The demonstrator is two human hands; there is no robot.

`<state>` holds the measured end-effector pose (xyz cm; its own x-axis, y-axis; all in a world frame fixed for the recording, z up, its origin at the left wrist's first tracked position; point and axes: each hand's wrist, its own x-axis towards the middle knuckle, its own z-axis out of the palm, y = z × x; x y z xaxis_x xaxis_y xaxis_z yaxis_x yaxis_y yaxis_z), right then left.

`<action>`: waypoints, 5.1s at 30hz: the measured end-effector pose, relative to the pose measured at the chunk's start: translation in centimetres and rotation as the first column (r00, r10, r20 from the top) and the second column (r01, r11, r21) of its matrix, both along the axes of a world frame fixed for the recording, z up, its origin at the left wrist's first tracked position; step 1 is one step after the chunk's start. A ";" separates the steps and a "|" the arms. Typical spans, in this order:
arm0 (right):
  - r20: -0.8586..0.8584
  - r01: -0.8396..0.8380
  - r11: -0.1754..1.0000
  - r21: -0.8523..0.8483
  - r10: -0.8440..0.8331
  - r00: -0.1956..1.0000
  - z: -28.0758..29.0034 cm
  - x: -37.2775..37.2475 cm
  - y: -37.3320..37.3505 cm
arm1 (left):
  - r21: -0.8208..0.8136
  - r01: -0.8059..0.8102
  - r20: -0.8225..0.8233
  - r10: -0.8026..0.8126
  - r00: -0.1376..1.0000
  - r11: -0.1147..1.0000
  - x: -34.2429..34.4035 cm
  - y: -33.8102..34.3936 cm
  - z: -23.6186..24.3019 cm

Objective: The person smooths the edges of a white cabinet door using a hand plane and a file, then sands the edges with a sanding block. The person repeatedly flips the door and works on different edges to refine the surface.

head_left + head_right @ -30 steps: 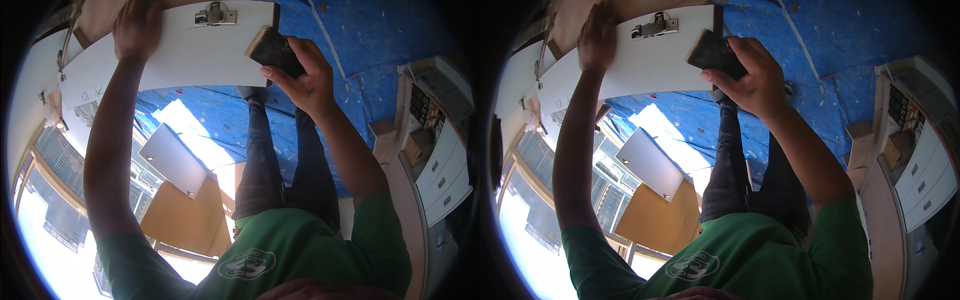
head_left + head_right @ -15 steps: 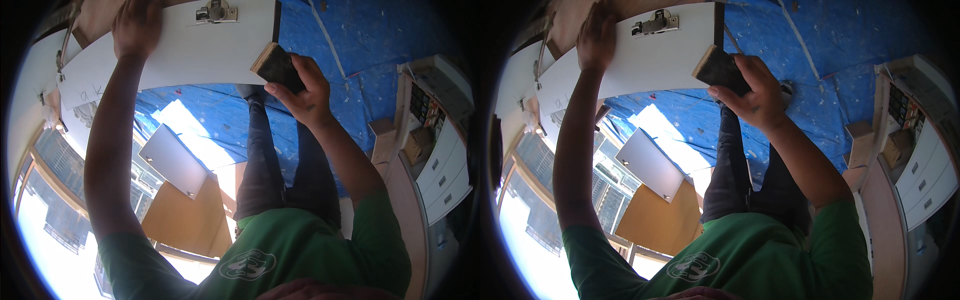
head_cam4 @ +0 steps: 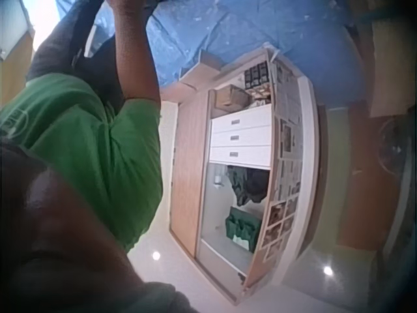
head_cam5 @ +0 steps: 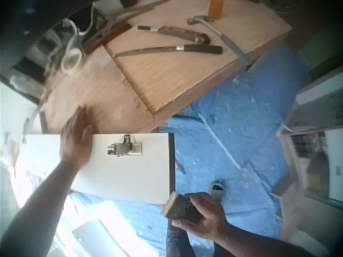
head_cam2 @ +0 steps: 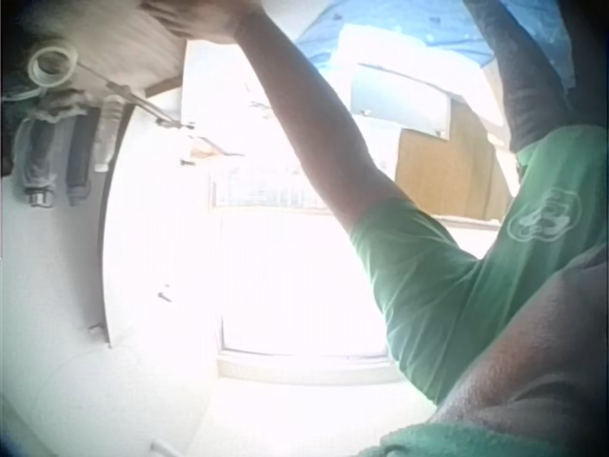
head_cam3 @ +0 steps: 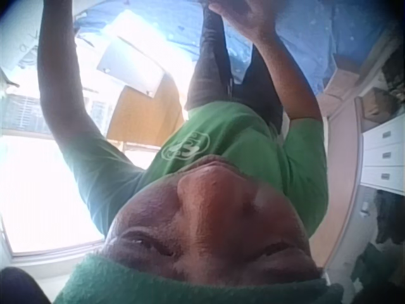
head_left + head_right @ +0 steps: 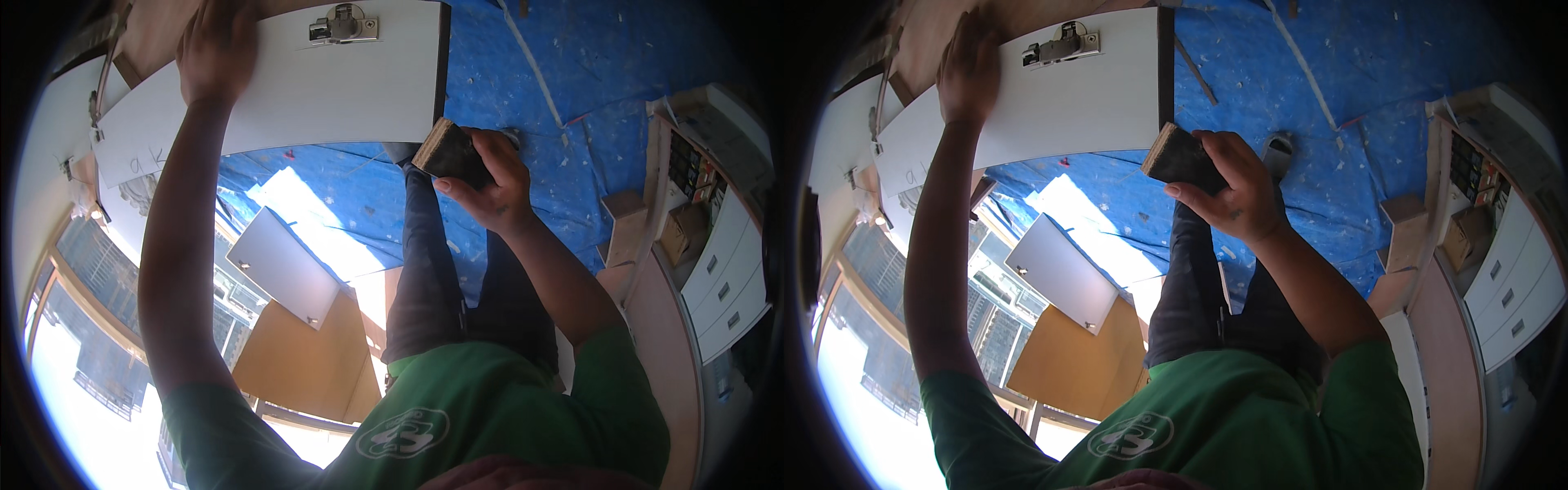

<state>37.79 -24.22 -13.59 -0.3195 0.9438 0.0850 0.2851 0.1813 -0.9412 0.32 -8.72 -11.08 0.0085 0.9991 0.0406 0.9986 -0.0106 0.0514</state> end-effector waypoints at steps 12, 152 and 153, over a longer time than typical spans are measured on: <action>-0.050 0.040 0.999 -0.007 -0.041 0.998 -0.2 -0.8 -0.1 | 0.174 0.248 -0.090 -0.235 0.968 0.953 -3.0 0.8 -2.6; 0.389 -0.188 0.961 0.201 0.098 0.916 2.7 0.2 13.8 | -0.612 -0.311 0.741 0.392 -0.545 0.727 18.8 -16.2 -0.3; 0.398 -0.192 0.955 0.228 0.088 0.913 2.7 -0.1 13.7 | -0.636 -0.300 0.717 0.400 -0.570 0.711 18.7 -16.0 -0.3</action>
<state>37.72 -10.47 -10.91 -0.5033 0.8485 0.1637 0.5640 0.4661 -0.6817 19.00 -24.70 -11.33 -0.3360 0.6905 -0.6406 -0.6057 0.3623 0.7084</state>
